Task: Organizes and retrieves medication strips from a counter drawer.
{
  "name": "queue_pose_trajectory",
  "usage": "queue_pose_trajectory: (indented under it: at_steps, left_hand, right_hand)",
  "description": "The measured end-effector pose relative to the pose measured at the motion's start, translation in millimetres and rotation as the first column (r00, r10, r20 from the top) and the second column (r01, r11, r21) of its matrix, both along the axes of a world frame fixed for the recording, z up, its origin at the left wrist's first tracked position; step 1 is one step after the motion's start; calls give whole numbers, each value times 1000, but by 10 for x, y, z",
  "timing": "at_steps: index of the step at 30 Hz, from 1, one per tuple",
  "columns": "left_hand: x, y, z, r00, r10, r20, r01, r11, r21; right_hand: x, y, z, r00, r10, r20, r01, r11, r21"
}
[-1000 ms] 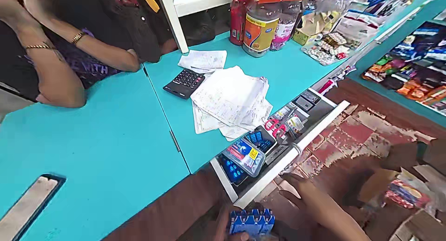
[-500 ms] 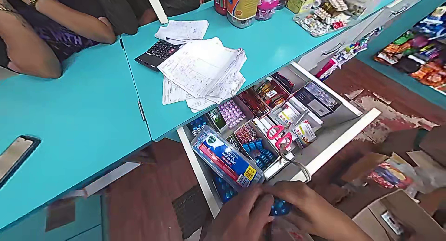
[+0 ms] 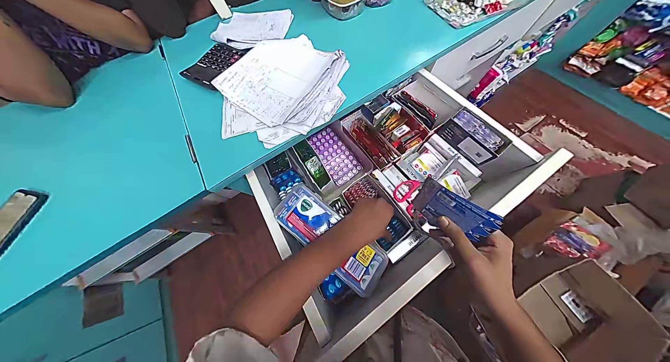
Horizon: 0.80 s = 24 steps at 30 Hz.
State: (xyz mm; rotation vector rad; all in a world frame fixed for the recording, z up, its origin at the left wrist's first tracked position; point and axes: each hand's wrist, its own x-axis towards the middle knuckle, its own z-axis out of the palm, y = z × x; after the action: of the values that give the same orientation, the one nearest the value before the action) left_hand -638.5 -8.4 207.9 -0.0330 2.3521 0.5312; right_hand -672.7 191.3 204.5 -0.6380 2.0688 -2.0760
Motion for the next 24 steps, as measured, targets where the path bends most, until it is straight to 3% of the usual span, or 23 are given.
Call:
queue_pose_trajectory:
  at_steps: [8, 16, 24]
  left_hand:
    - [-132, 78, 56, 999, 13, 43, -8, 992, -127]
    - [-23, -4, -86, 983, 181, -24, -181, 983, -42]
    - [4, -66, -128, 979, 202, -40, -203, 979, -21]
  right_hand:
    - [18, 10, 13, 1000, -9, 24, 10, 1000, -21]
    - [-88, 11, 46, 991, -17, 132, 21, 999, -30]
    - [-177, -26, 153, 994, 26, 108, -35, 996, 84]
